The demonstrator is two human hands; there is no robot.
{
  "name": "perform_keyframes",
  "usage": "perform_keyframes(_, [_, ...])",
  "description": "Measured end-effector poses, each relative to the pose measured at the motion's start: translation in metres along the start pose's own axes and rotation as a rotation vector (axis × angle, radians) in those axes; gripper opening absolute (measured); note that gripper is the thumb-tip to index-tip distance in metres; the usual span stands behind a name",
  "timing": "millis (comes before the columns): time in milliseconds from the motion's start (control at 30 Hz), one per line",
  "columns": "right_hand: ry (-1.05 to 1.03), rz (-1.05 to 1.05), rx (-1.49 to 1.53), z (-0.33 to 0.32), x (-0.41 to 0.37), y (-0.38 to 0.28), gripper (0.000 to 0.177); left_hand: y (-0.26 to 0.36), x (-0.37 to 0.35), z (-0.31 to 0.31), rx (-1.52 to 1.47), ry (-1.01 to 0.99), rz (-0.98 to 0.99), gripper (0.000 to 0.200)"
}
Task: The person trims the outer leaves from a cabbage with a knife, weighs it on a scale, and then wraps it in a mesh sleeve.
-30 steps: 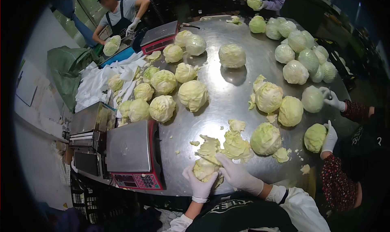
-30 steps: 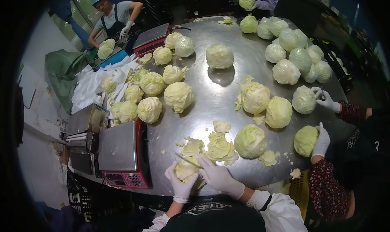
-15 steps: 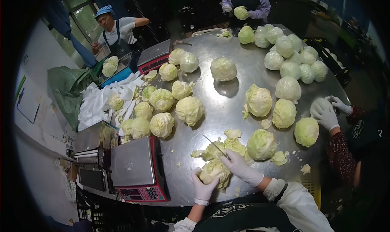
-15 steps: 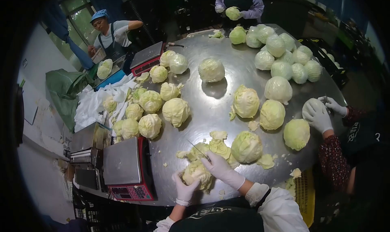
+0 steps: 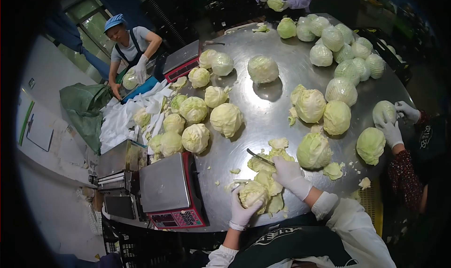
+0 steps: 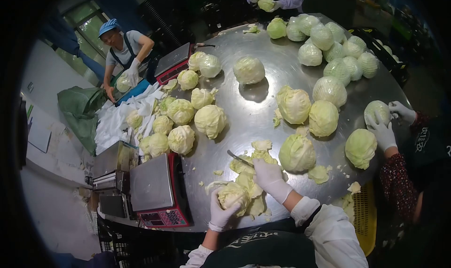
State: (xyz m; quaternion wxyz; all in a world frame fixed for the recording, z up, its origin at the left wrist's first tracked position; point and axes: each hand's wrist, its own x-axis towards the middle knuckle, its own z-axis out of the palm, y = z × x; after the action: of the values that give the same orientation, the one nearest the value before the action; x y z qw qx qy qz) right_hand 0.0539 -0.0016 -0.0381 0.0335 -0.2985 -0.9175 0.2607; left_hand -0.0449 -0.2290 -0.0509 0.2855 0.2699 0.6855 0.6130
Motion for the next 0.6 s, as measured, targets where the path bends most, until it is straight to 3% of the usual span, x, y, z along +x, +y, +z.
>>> perform_keyframes(33, [-0.007, -0.005, 0.002, -0.009, -0.004, -0.006, 0.045, -0.006, -0.004, 0.001, 0.085, 0.014, 0.065, 0.085])
perform_keyframes(133, [0.073, -0.075, 0.084, -0.032, -0.019, -0.019, 0.053, -0.003, -0.011, 0.004, -0.005, 0.034, 0.024, 0.086])
perform_keyframes(200, [-0.033, -0.434, 0.325, -0.037, -0.024, -0.022, 0.054, -0.004, -0.013, 0.007, 0.016, 0.015, 0.031, 0.087])
perform_keyframes(267, [-0.145, -0.48, 0.342, -0.041, -0.027, -0.03, 0.051, 0.019, -0.011, 0.018, 0.334, -0.115, 0.099, 0.085])
perform_keyframes(367, [-0.314, -0.519, 0.326, -0.049, -0.028, -0.035, 0.045, 0.021, -0.013, 0.026, 0.518, -0.069, 0.192, 0.084])
perform_keyframes(467, [-0.363, -0.575, 0.292, -0.036, -0.019, -0.025, 0.046, 0.021, -0.009, 0.026, 0.452, -0.096, 0.167, 0.088])
perform_keyframes(600, [-0.436, -0.605, 0.594, -0.014, -0.007, -0.007, 0.036, 0.012, -0.009, 0.017, 0.517, -0.12, 0.236, 0.088])
